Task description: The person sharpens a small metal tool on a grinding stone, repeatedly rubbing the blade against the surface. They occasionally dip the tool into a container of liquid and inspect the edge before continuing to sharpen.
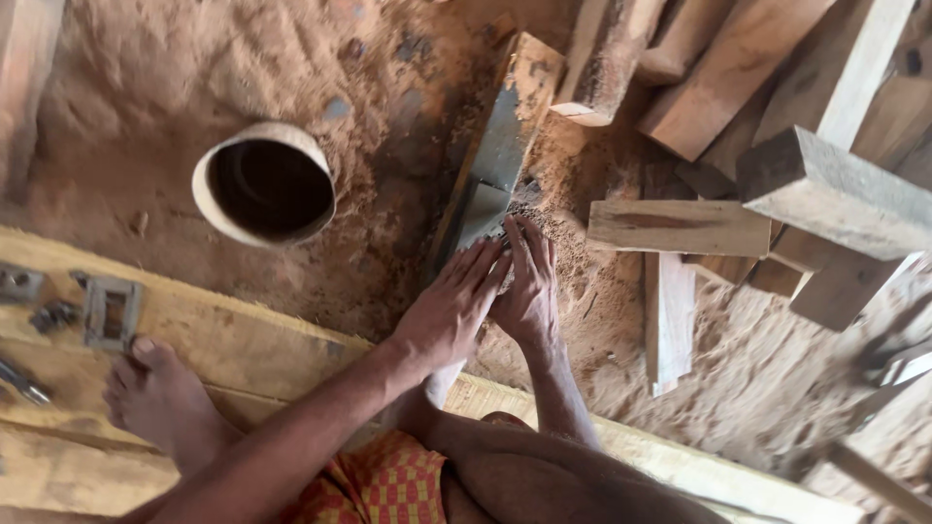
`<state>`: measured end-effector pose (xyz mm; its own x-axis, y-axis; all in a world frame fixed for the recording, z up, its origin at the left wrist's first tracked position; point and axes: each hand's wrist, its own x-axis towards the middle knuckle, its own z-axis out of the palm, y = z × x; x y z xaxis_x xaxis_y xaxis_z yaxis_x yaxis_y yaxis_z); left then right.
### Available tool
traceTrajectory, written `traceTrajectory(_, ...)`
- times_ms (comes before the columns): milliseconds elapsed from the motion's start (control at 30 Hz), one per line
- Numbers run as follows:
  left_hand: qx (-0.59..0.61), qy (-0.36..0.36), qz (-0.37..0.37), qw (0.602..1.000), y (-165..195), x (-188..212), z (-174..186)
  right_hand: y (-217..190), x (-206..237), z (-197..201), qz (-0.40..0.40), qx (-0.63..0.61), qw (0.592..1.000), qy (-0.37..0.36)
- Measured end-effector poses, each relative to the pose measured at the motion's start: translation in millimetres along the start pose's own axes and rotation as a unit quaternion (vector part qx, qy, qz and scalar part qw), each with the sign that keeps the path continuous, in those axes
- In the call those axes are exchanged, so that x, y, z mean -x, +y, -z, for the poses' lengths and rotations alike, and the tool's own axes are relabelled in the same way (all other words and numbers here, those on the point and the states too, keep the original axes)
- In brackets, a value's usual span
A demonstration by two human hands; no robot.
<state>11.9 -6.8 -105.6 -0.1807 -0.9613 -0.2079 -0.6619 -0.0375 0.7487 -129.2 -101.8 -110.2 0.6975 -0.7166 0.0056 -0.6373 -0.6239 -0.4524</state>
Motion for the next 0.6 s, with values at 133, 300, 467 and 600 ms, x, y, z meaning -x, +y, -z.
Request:
traceTrajectory(133,-0.139,0.024,-0.010,0.990,-11,-8,-1,-1,-5,-2,0.017,0.012,1.000,-0.004)
traceTrajectory(300,-0.172,0.024,-0.045,0.984,-16,-6,-10,-10,-3,-4,-0.011,0.023,0.999,-0.021)
traceTrajectory(467,-0.245,0.180,-0.083,0.949,-24,-11,-19,-8,3,-7,-0.003,0.031,1.000,-0.003)
traceTrajectory(600,-0.233,0.202,-0.083,0.947,-25,-13,-17,-3,2,-10,-0.065,0.028,0.997,-0.033)
